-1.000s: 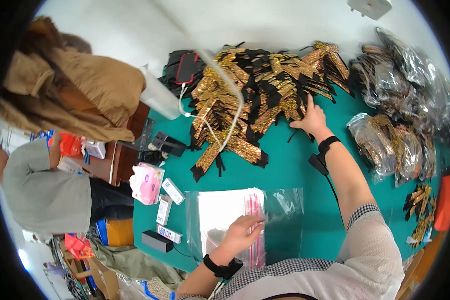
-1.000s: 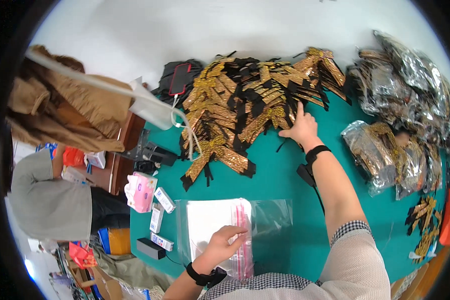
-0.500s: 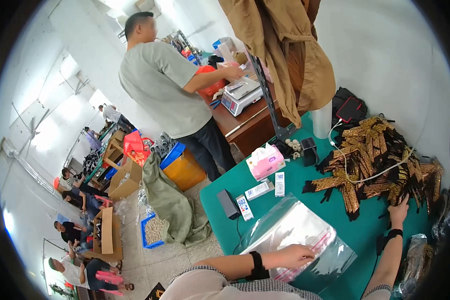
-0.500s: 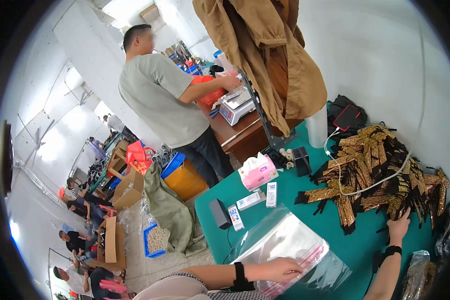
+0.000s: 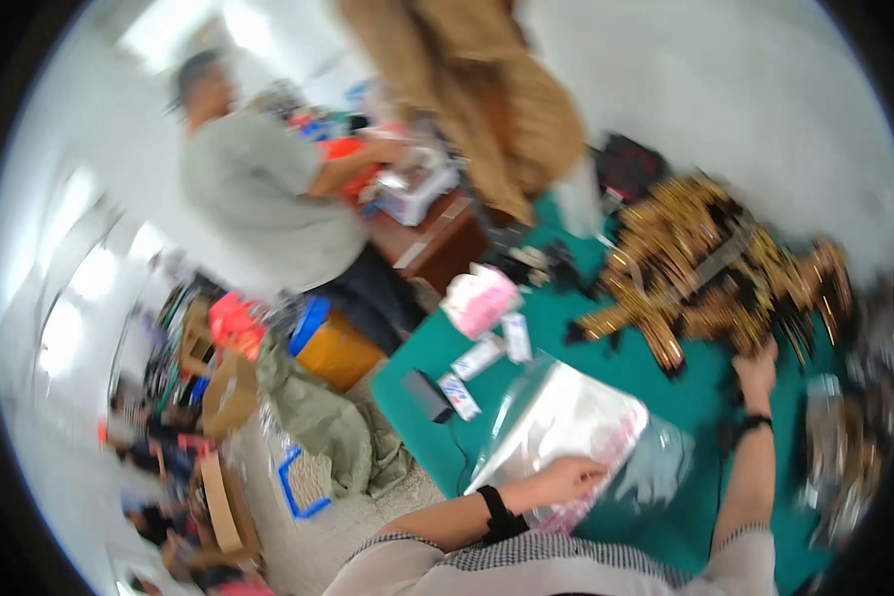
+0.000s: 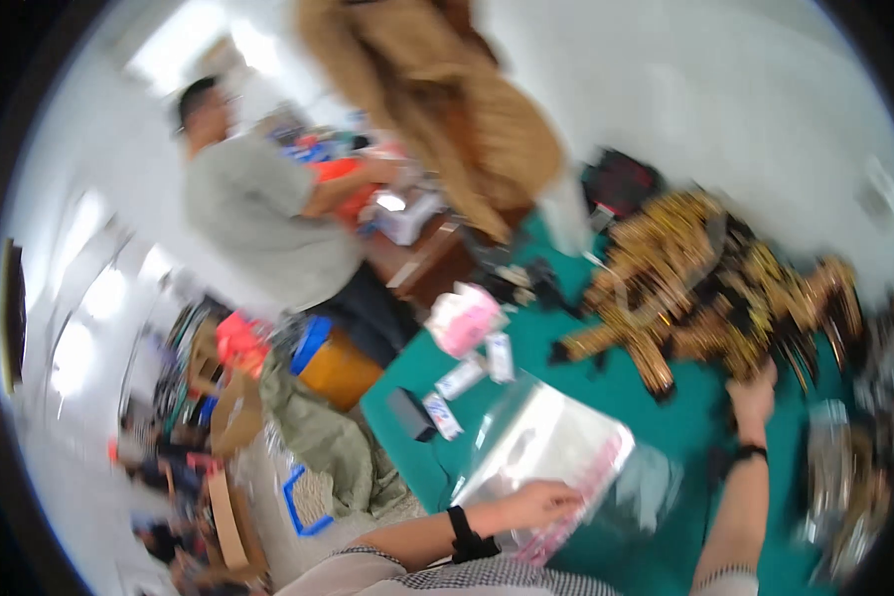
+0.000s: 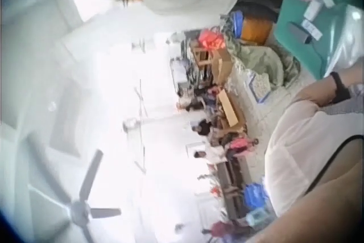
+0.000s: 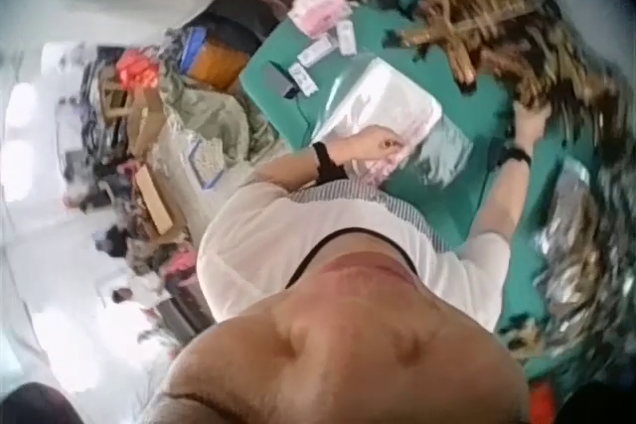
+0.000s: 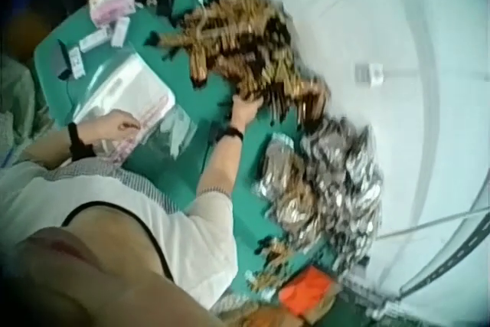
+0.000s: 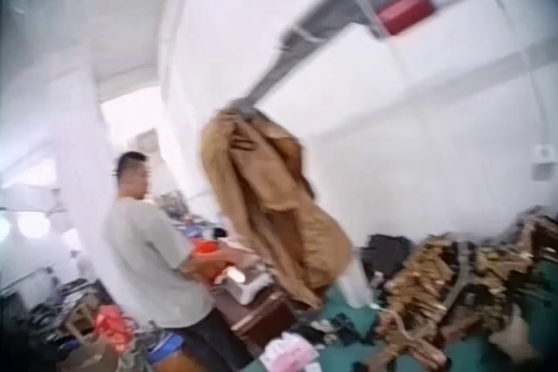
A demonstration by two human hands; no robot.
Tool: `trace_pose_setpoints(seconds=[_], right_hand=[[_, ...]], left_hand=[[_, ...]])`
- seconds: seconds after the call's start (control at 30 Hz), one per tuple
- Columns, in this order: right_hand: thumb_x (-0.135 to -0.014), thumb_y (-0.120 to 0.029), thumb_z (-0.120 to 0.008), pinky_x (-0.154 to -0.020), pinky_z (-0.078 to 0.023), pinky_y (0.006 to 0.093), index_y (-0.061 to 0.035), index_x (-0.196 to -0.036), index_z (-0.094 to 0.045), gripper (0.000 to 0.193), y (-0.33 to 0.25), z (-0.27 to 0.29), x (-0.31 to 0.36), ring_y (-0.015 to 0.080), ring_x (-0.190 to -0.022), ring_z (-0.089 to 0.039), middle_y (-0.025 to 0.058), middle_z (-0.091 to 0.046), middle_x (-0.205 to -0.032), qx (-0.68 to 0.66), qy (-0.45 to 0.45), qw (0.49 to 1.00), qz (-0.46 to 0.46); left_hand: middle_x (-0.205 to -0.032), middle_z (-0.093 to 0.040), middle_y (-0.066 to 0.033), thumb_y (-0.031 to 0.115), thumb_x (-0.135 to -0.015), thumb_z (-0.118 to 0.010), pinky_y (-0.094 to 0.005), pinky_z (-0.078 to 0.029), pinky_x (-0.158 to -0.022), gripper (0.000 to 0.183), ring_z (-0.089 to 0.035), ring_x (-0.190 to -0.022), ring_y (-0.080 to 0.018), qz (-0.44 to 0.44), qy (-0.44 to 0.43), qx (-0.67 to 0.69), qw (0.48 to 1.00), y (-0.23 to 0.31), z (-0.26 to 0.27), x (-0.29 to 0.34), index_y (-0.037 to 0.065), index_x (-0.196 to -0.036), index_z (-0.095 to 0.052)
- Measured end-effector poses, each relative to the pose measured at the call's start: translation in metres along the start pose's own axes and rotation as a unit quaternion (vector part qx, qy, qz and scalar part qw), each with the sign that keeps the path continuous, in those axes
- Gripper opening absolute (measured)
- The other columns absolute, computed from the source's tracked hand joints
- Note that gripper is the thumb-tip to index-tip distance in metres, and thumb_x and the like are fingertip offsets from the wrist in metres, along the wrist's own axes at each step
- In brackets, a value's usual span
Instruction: The recorder gathers decorative butterfly-shaped garment or shoe accessories, applies glue to one, and then packs a set into a plastic zip-top bag.
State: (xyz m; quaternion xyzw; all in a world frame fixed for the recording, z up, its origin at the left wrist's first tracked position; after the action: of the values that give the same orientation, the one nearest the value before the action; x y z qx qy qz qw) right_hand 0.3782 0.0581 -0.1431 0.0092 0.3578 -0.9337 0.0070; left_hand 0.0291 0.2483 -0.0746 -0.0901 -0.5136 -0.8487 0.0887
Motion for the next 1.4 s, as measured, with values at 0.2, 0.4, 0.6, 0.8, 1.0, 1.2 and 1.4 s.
trace_pose_setpoints(seconds=[0.2,0.4,0.6,0.8,1.0,1.2,1.4], right_hand=[[-0.056,-0.02,-0.07,-0.075,-0.048,0.0417,-0.0057,-0.129,-0.03,0.084,-0.058,0.003,0.073,0.0369,-0.088,-0.059,0.022,-0.06,-0.094,-0.028,-0.011,0.998,-0.058],[-0.057,-0.021,-0.071,-0.076,-0.047,0.0427,-0.0073,-0.133,-0.024,0.09,-0.021,0.008,0.159,0.0399,-0.088,-0.055,0.0217,-0.053,-0.097,-0.01,0.003,0.995,-0.098],[-0.06,-0.027,-0.074,-0.073,-0.047,0.0414,-0.0037,-0.134,-0.021,0.094,-0.023,0.021,0.243,0.0372,-0.087,-0.055,0.0205,-0.049,-0.1,-0.009,-0.017,0.992,-0.124],[-0.049,-0.052,-0.079,-0.096,-0.033,0.0417,-0.0079,-0.14,-0.001,0.127,-0.041,0.036,0.243,0.0376,-0.117,-0.037,0.0244,-0.032,-0.127,-0.037,-0.195,0.963,-0.181],[-0.058,-0.061,-0.07,-0.102,-0.016,0.0535,-0.012,-0.141,-0.001,0.118,-0.011,0.04,0.26,0.0464,-0.13,-0.01,0.0327,-0.005,-0.139,-0.157,-0.207,0.957,-0.127],[-0.07,-0.051,-0.063,-0.099,-0.028,0.0486,-0.0084,-0.13,-0.039,0.078,-0.056,0.112,0.256,0.0448,-0.125,-0.028,0.0354,-0.029,-0.13,0.171,-0.22,0.96,0.025],[-0.072,-0.038,-0.064,-0.081,-0.046,0.0363,-0.0009,-0.097,-0.064,0.045,-0.007,0.147,0.012,0.0289,-0.093,-0.06,0.0193,-0.063,-0.097,-0.089,-0.068,0.993,0.03]], left_hand=[[-0.09,-0.063,-0.0098,0.008,-0.082,-0.059,-0.0258,-0.048,-0.069,0.017,-0.061,-0.079,-0.0152,0.066,0.053,0.036,0.996,0.023,0.022,0.01,0.001,-0.097,-0.063],[-0.088,-0.064,-0.0102,0.004,-0.08,-0.059,-0.0253,-0.048,-0.069,0.017,-0.061,-0.078,-0.0143,0.019,0.006,0.033,0.999,0.017,0.0,-0.002,0.001,-0.096,-0.063],[-0.087,-0.064,-0.0105,0.005,-0.08,-0.06,-0.026,-0.049,-0.071,0.017,-0.062,-0.076,-0.0161,-0.022,-0.023,0.006,0.999,0.027,-0.011,0.002,0.001,-0.096,-0.063],[-0.092,-0.063,-0.0123,0.011,-0.074,-0.065,-0.0322,-0.047,-0.077,0.025,-0.059,-0.084,-0.0243,-0.103,-0.019,-0.099,0.99,0.019,-0.016,-0.013,0.002,-0.098,-0.061],[-0.1,-0.056,-0.0113,0.015,-0.069,-0.066,-0.0376,-0.038,-0.085,0.034,-0.048,-0.094,-0.0288,-0.217,0.061,-0.202,0.953,0.001,-0.008,-0.02,0.005,-0.101,-0.059],[-0.105,-0.052,-0.0134,0.014,-0.071,-0.063,-0.0414,-0.033,-0.089,0.035,-0.045,-0.099,-0.0312,-0.178,0.105,-0.259,0.943,-0.05,-0.006,-0.024,0.005,-0.104,-0.058],[-0.107,-0.05,-0.0145,0.017,-0.072,-0.06,-0.0428,-0.031,-0.091,0.036,-0.044,-0.103,-0.0319,-0.148,0.11,-0.246,0.952,-0.05,-0.013,-0.034,0.004,-0.105,-0.056]])
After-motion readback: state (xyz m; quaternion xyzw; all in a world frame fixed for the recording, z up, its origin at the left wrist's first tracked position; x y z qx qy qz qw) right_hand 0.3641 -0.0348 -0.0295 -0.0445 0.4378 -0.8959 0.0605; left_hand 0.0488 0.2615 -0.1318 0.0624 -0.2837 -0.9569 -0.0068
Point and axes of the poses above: each hand's wrist, its own x-axis away from the middle knuckle, its own z-axis out of the back of the hand, y = z × x, the point moved 2 cm from there along -x, towards the middle knuckle
